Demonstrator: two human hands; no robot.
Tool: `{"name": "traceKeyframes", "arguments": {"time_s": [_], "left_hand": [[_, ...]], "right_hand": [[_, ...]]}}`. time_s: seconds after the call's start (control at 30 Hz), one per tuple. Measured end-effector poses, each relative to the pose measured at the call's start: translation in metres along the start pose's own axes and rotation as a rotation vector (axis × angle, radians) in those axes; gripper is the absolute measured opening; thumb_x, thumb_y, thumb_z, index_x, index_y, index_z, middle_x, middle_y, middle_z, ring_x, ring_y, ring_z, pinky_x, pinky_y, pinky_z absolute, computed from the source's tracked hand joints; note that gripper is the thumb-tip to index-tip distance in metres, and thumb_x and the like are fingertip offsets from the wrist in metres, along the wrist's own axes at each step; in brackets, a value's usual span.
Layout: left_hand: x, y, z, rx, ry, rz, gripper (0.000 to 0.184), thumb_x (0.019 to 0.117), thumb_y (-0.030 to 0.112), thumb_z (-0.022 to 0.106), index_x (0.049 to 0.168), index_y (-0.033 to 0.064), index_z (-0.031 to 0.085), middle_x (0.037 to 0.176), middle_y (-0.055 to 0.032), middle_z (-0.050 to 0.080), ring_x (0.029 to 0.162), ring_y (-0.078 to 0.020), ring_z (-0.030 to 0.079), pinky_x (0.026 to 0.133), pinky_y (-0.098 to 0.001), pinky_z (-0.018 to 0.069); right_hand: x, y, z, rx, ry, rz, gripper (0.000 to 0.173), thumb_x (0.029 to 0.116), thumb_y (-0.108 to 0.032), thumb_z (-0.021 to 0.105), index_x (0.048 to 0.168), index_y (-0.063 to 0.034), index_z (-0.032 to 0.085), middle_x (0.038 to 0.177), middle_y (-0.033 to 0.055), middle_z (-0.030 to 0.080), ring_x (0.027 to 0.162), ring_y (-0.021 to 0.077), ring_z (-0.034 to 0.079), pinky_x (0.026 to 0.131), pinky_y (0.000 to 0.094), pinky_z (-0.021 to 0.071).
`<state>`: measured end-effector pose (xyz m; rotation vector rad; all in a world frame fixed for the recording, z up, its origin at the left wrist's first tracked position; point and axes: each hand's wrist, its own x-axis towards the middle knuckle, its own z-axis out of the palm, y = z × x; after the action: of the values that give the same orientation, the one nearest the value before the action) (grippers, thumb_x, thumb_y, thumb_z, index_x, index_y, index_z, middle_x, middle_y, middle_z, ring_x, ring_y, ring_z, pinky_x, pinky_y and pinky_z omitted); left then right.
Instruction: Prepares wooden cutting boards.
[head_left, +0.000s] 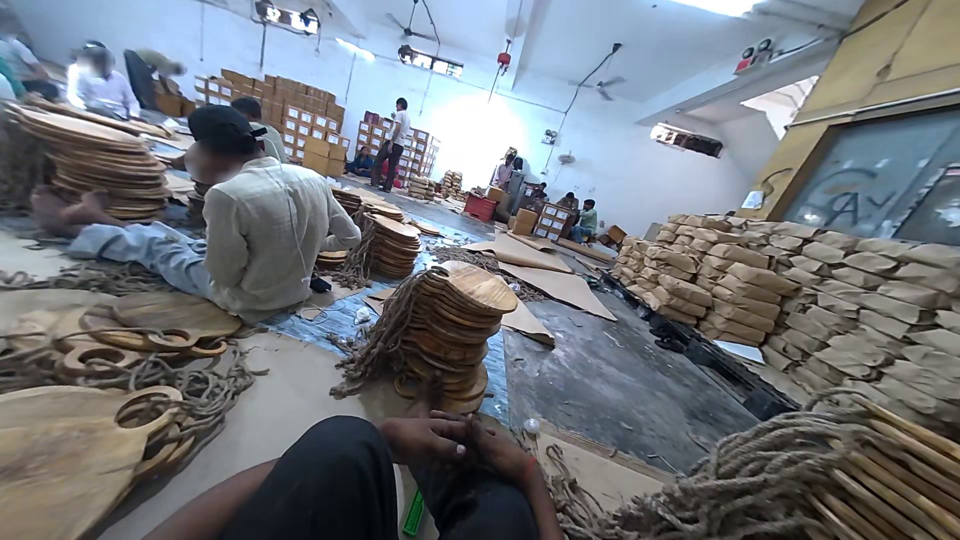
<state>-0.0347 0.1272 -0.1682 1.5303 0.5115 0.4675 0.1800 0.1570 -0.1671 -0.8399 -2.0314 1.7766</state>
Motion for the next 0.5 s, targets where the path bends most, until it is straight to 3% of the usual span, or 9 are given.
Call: {"name": "traceKeyframes", "arguments": {"time_s": [0.2, 0.33, 0.5], "left_hand": [[-0.0001, 0.0008, -0.0001, 0.012, 0.0, -0.003, 0.045, 0.1039, 0.025, 0.048, 0.146, 0.0114, 0.047, 0.128, -0.0049, 0.061, 0.113, -0.0144, 0.06, 0.1, -0.0405, 0.0499], [0.0014, -0.0022, -0.0025, -0.005, -0.009, -0.004, 0.044, 0.1039, 0.025, 0.048, 0.146, 0.0114, 0.048, 0.129, -0.0058, 0.061, 0.114, -0.0156, 0.06, 0.101, -0.0412, 0.0497], [0.0006, -0.0011, -0.0006, -0.023, -0.003, -0.004, 0.043, 0.1045, 0.024, 0.048, 0.145, 0.0104, 0.048, 0.127, -0.0054, 0.061, 0.112, -0.0151, 0.061, 0.1, -0.0408, 0.0502]], "right_hand": [[0.0007, 0.0019, -0.0009, 0.014, -0.012, -0.003, 0.062, 0.1057, -0.055, 0.028, 0.137, -0.0099, 0.057, 0.116, -0.0019, 0.071, 0.104, 0.0067, 0.066, 0.094, 0.0286, 0.0547], [0.0013, 0.0019, -0.0009, 0.012, 0.003, 0.012, 0.059, 0.1063, -0.053, 0.027, 0.133, -0.0119, 0.059, 0.11, -0.0046, 0.071, 0.096, 0.0036, 0.066, 0.088, 0.0251, 0.055], [0.001, 0.002, -0.0013, 0.014, -0.004, -0.001, 0.059, 0.107, -0.052, 0.027, 0.136, -0.0104, 0.058, 0.115, -0.0028, 0.071, 0.103, 0.0057, 0.067, 0.093, 0.0271, 0.0551]]}}
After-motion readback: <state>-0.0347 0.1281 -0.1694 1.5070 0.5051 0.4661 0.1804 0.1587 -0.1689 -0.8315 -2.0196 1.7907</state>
